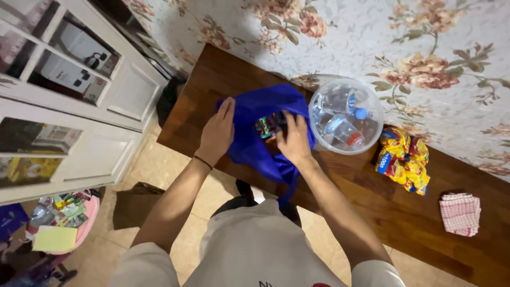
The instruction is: The person removes several snack packages, boxes of tea, and a packet of spaghetti from a blue bag, arranging them in organized groups on a wooden surface.
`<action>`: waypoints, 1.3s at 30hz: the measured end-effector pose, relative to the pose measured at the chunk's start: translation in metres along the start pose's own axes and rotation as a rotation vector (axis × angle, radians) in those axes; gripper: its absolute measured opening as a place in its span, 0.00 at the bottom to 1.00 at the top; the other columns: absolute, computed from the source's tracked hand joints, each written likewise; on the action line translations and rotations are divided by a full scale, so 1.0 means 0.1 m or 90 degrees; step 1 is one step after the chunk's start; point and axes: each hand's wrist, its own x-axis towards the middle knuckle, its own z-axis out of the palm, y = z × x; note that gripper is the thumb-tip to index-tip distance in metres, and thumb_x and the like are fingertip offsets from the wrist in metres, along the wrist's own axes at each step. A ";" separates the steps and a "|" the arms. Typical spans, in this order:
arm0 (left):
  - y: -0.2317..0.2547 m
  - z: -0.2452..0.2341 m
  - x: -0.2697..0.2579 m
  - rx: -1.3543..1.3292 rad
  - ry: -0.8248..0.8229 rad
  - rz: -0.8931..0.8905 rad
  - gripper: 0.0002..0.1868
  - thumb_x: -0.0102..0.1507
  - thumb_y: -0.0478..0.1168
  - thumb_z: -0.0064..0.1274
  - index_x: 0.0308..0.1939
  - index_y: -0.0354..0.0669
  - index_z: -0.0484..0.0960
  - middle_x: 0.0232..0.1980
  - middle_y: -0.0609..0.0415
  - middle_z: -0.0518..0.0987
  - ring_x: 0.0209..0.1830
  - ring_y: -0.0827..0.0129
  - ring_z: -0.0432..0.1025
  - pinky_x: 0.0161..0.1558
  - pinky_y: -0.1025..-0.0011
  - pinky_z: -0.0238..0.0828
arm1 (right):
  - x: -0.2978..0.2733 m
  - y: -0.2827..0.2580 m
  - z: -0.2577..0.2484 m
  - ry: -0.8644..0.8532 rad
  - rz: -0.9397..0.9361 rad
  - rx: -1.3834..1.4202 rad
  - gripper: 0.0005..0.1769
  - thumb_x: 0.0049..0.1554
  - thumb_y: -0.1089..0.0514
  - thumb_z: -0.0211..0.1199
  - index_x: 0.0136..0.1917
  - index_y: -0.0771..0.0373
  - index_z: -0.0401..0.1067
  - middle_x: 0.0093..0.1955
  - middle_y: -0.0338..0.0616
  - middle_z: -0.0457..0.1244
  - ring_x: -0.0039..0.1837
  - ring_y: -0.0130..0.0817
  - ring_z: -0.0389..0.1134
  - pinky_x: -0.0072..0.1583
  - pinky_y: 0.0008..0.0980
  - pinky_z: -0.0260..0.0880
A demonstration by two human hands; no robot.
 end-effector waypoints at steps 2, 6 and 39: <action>0.01 -0.07 0.02 -0.015 0.030 0.024 0.30 0.64 0.30 0.49 0.72 0.41 0.69 0.76 0.48 0.66 0.55 0.47 0.75 0.55 0.58 0.74 | 0.06 0.00 0.03 0.046 0.011 0.015 0.33 0.54 0.65 0.63 0.72 0.68 0.62 0.73 0.72 0.52 0.73 0.70 0.55 0.73 0.52 0.58; 0.05 -0.24 0.08 -0.003 -0.101 0.056 0.19 0.62 0.30 0.49 0.57 0.49 0.76 0.77 0.50 0.65 0.45 0.49 0.77 0.46 0.54 0.74 | 0.24 0.04 0.04 0.083 0.035 0.008 0.30 0.58 0.66 0.62 0.73 0.68 0.62 0.74 0.70 0.52 0.74 0.69 0.56 0.75 0.50 0.58; 0.63 -0.19 0.07 -0.172 0.008 0.002 0.26 0.59 0.28 0.51 0.62 0.42 0.79 0.77 0.46 0.67 0.41 0.51 0.79 0.40 0.61 0.78 | -0.74 -0.64 -0.07 -0.267 0.312 -0.086 0.61 0.43 0.39 0.75 0.80 0.57 0.49 0.71 0.61 0.59 0.73 0.56 0.59 0.75 0.50 0.55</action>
